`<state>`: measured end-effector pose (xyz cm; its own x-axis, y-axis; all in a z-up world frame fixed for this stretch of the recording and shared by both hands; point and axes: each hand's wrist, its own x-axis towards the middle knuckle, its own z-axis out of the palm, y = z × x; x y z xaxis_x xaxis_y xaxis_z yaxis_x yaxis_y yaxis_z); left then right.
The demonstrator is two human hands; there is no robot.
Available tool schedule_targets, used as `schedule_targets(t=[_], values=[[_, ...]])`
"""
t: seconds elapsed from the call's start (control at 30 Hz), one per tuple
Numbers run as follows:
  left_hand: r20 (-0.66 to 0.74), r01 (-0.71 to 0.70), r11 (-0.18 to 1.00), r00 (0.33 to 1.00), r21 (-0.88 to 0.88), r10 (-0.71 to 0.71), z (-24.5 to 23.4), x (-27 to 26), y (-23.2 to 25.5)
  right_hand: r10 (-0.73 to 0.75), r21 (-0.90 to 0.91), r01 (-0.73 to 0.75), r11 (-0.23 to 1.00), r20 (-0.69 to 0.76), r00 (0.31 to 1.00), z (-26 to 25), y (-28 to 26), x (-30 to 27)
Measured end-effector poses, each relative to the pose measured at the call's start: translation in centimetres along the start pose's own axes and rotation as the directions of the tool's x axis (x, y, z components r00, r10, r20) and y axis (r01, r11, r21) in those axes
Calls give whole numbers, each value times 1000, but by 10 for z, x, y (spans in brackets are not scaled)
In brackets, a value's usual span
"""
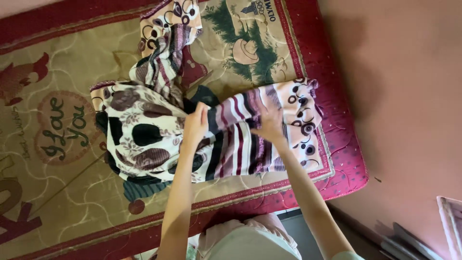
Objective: The person spreads a patterned blanket over a mattress, smoothing and aligning it by hand. They adjust the edges and corners to ensure the blanket lies flat and covers the mattress evenly.
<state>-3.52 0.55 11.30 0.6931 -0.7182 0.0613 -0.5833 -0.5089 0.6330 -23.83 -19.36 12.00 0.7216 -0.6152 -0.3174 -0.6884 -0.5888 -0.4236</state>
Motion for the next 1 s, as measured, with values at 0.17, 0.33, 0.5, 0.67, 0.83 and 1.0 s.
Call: schedule_targets(t=[0.17,0.33,0.5,0.67,0.83,1.0], values=[[22,-16,991,1000,-133,19,-31,-26,29,-143,-201,171,965,148,979,112,14,24],[124,-86,996,989,6,85,-57,-54,28,-263,-91,247,965,-379,887,90,23,17],[306,-96,883,951,460,-56,21,-64,-66,3,292,14,956,-57,998,60,74,33],[-93,-58,946,991,319,93,-22,-55,-65,19,-39,-14,999,142,990,6,39,-42],[-428,-207,943,850,262,306,-77,-55,-46,203,-449,-177,876,11,979,57,139,-31],[-204,18,926,977,377,64,-73,-68,-91,143,-41,-175,984,-412,900,-39,70,-107]])
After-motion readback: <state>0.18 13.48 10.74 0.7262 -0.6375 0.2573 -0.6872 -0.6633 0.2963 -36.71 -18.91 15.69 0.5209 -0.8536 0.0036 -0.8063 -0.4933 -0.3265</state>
